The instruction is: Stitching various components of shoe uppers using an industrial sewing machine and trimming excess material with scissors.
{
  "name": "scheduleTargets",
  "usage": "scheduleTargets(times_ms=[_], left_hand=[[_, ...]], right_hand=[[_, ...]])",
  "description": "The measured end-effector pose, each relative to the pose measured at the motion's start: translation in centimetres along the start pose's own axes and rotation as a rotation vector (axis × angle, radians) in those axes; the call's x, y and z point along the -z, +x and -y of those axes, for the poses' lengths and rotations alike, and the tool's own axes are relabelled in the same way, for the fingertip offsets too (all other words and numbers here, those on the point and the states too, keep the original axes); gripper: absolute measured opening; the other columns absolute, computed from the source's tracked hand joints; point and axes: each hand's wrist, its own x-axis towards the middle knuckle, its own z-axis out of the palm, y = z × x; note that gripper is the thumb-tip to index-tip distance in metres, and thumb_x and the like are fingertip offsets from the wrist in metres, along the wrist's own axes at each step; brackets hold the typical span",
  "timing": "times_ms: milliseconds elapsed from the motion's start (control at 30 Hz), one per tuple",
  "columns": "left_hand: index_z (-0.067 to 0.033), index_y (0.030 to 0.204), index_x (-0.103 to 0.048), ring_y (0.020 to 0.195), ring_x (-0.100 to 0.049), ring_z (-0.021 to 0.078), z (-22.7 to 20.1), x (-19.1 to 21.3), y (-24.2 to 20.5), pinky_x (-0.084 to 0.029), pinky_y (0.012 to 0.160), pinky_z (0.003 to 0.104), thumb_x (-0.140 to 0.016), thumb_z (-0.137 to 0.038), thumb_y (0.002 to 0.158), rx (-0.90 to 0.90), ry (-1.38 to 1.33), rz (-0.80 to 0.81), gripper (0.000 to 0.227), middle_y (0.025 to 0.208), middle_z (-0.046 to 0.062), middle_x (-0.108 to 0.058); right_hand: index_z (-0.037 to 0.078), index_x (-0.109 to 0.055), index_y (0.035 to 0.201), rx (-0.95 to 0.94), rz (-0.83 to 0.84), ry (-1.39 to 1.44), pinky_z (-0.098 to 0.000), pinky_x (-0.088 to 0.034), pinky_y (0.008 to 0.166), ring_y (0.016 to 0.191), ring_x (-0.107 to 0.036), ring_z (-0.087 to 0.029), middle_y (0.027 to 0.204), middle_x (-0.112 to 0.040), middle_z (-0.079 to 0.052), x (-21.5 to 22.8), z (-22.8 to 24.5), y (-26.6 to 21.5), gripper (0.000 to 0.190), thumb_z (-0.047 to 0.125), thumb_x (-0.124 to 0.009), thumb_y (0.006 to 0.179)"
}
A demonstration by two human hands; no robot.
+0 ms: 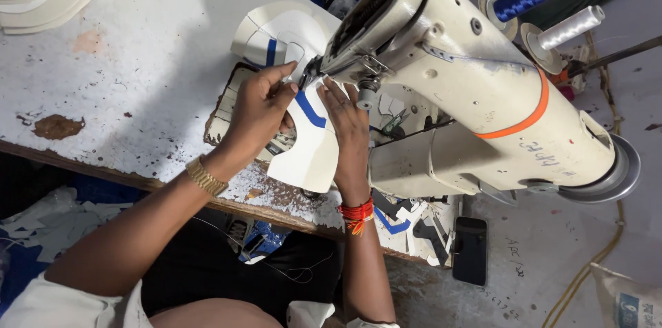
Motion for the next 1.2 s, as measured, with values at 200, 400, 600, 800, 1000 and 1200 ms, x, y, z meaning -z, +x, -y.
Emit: scheduleTargets(times_ms=[200, 400, 600, 800, 1000, 1200], left_hand=[[-0.0009, 0.137, -0.061, 0.047, -0.045, 0.0022, 0.6, 1.5, 3.4, -0.037, 0.039, 0.021, -0.057, -0.007, 0.1, -0.082, 0.267, 0.154, 0.038, 0.069, -0.001, -0.062], [-0.0007, 0.122, -0.07, 0.042, -0.043, 0.0042, -0.6, 2.0, 5.6, -0.032, 0.038, 0.024, -0.058, -0.009, 0.099, 0.005, 0.461, 0.276, 0.027, 0.058, -0.001, -0.058], [-0.0002, 0.12, -0.071, 0.046, -0.047, 0.0053, 0.7, 2.1, 5.9, -0.036, 0.043, 0.027, -0.055, -0.003, 0.098, -0.141, 0.533, 0.24, 0.027, 0.061, 0.002, -0.062], [0.0034, 0.126, -0.065, 0.061, -0.065, 0.0157, 0.7, 2.7, 4.4, -0.048, 0.061, 0.034, -0.06, -0.011, 0.1, -0.282, 0.734, 0.163, 0.03, 0.078, 0.012, -0.07], [-0.0003, 0.134, -0.061, 0.083, -0.073, 0.0231, -0.7, 2.0, -0.1, -0.038, 0.092, 0.045, -0.067, -0.023, 0.097, -0.264, 0.839, 0.027, 0.045, 0.086, 0.013, -0.077], [-0.0027, 0.131, -0.065, 0.084, -0.073, 0.0222, -0.4, 2.0, 0.5, -0.034, 0.095, 0.042, -0.068, -0.025, 0.096, -0.281, 0.793, -0.011, 0.041, 0.092, 0.013, -0.076]], right_hand=[[0.006, -0.056, 0.144, 0.026, -0.127, -0.066, -0.0496, -0.033, 0.121, 0.147, -0.041, -0.038, 0.15, -0.054, -0.012, -0.2, 3.0, -0.3, 0.057, 0.02, -0.068, 0.09], [0.002, -0.055, 0.146, -0.041, -0.166, -0.099, -0.0504, -0.032, 0.125, 0.147, -0.039, -0.04, 0.153, -0.053, -0.016, -0.6, 4.3, -1.1, 0.075, -0.014, -0.043, 0.074], [0.003, -0.054, 0.147, -0.034, -0.179, -0.068, -0.0506, -0.033, 0.126, 0.148, -0.04, -0.04, 0.154, -0.051, -0.015, -0.7, 4.3, -1.1, 0.08, -0.015, -0.042, 0.069], [0.001, -0.053, 0.146, -0.025, -0.177, -0.069, -0.051, -0.032, 0.125, 0.147, -0.039, -0.041, 0.153, -0.051, -0.016, -0.6, 4.5, -0.9, 0.074, -0.012, -0.047, 0.073], [0.002, -0.055, 0.146, -0.013, -0.171, -0.048, -0.0493, -0.032, 0.125, 0.147, -0.041, -0.041, 0.153, -0.052, -0.016, -0.6, 4.5, -0.7, 0.057, -0.006, -0.052, 0.09], [0.003, -0.056, 0.145, -0.043, -0.185, -0.066, -0.0492, -0.035, 0.123, 0.146, -0.043, -0.04, 0.153, -0.053, -0.016, -1.2, 3.9, -0.4, 0.056, -0.007, -0.05, 0.09]])
